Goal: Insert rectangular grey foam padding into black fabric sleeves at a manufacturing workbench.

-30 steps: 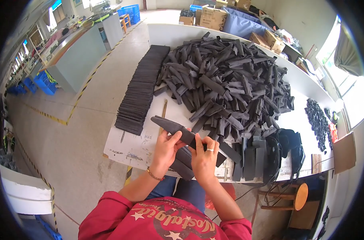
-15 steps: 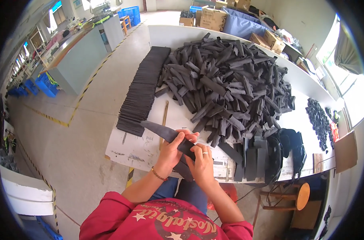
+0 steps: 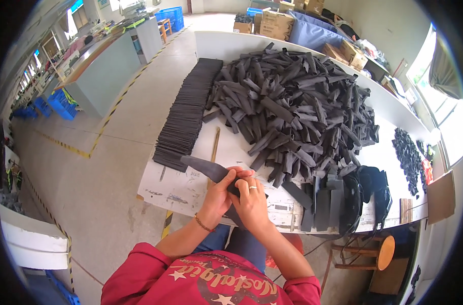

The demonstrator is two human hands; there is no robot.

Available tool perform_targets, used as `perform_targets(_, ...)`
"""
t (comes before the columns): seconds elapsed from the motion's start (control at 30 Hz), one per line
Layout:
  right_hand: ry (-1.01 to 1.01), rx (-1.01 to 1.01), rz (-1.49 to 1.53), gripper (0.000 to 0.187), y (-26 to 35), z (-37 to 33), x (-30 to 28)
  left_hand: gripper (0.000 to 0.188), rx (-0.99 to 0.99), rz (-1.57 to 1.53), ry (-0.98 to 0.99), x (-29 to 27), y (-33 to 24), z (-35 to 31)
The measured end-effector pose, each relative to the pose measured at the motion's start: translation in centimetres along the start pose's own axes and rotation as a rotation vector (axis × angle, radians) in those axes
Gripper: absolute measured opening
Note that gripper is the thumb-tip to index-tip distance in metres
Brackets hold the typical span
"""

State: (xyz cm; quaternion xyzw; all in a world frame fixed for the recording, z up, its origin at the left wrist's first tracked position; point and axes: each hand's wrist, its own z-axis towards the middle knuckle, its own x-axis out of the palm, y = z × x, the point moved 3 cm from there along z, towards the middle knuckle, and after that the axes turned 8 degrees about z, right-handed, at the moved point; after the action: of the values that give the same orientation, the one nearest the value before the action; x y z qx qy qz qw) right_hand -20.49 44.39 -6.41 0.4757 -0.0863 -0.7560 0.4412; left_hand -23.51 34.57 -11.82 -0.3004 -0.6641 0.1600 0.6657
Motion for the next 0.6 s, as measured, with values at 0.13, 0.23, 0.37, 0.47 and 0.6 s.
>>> perform_targets(0.13,0.038,0.074,-0.036,0.037,0.3,-1.4,-2.3,0.023,-0.001,-0.039,-0.074,-0.7,-1.5,-0.1)
perform_targets(0.23,0.071,0.040,-0.002,0.038,-0.1,-2.3,-3.1,0.022,0.018,0.005,-0.056,-0.5,-2.0,0.0)
perform_targets(0.37,0.054,0.019,0.005,0.030,-0.1,-2.1,-3.1,0.021,0.039,-0.058,-0.006,-0.1,-1.5,0.2)
perform_targets(0.47,0.042,-0.013,0.021,0.028,-0.6,-2.1,-3.0,0.021,0.039,-0.086,-0.007,-0.2,-1.2,0.3)
perform_targets(0.6,0.024,-0.035,0.061,0.025,-0.6,-1.9,-2.7,0.022,0.036,-0.104,-0.017,-0.3,-1.3,0.3)
